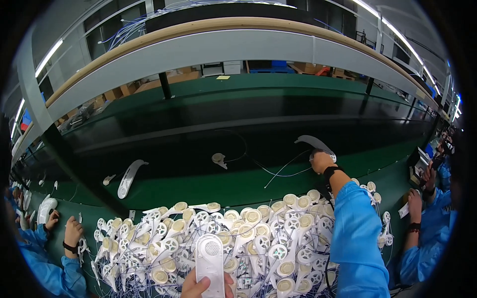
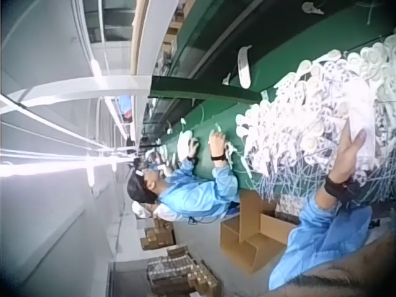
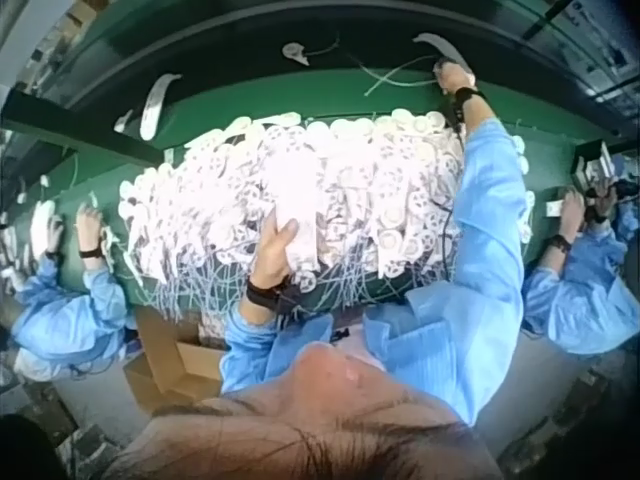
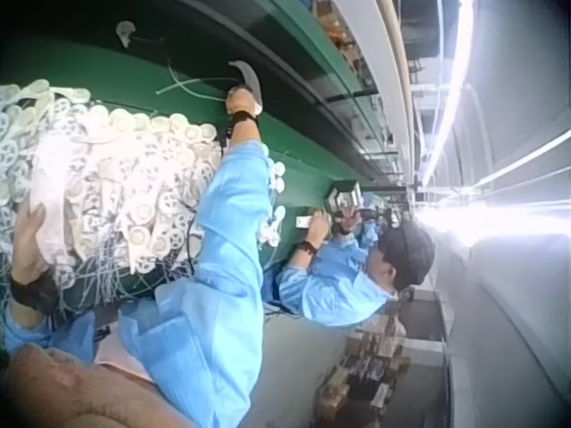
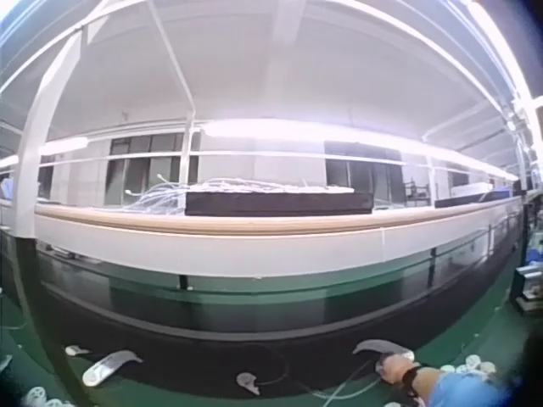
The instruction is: Assembling small white plastic parts with wires on a factory production line.
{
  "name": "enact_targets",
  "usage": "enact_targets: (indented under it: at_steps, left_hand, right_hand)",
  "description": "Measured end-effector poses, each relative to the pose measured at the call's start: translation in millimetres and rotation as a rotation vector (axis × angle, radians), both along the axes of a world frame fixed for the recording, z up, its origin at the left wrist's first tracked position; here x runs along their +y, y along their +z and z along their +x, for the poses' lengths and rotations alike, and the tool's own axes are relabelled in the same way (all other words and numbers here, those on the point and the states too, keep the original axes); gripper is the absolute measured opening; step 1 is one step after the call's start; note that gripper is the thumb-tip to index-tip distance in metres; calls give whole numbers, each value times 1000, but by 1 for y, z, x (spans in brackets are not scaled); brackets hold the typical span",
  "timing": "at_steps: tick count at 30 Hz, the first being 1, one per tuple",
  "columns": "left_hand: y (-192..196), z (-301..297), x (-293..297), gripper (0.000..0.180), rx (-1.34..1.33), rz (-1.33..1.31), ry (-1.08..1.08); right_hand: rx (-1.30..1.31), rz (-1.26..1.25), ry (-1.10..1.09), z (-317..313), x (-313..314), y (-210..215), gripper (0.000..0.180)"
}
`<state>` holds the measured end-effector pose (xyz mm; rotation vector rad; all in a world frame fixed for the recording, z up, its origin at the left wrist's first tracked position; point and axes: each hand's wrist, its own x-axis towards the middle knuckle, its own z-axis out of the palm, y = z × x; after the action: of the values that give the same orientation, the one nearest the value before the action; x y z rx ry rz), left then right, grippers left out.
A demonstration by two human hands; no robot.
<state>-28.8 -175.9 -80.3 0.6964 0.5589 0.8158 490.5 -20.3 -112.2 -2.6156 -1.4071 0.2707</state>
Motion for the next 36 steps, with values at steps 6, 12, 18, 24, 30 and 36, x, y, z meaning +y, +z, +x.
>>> enact_targets:
  at_steps: [6,12,18,24,30,36]
  left_hand:
    - [6,6,-2,40,19,-9,41]
    - [1,3,0,38,30,5,42]
    - [-16,0,6,37,22,104,156]
    - [6,-11,6,34,45,168,356]
    - [24,-17,28,31,51,201,518]
    - [34,-32,19,37,-49,215,568]
  right_hand:
    - [-191,-25,73,15,-6,-7,47]
    - [200,-85,-74,-3,-17,31,45]
    - [397,412,246,-48,-49,94,35]
    - [701,914,514,-123,-84,181,23]
    - [974,1276,796,-176,-130,232,42]
    - [1065,447,1090,-217,-148,223,30]
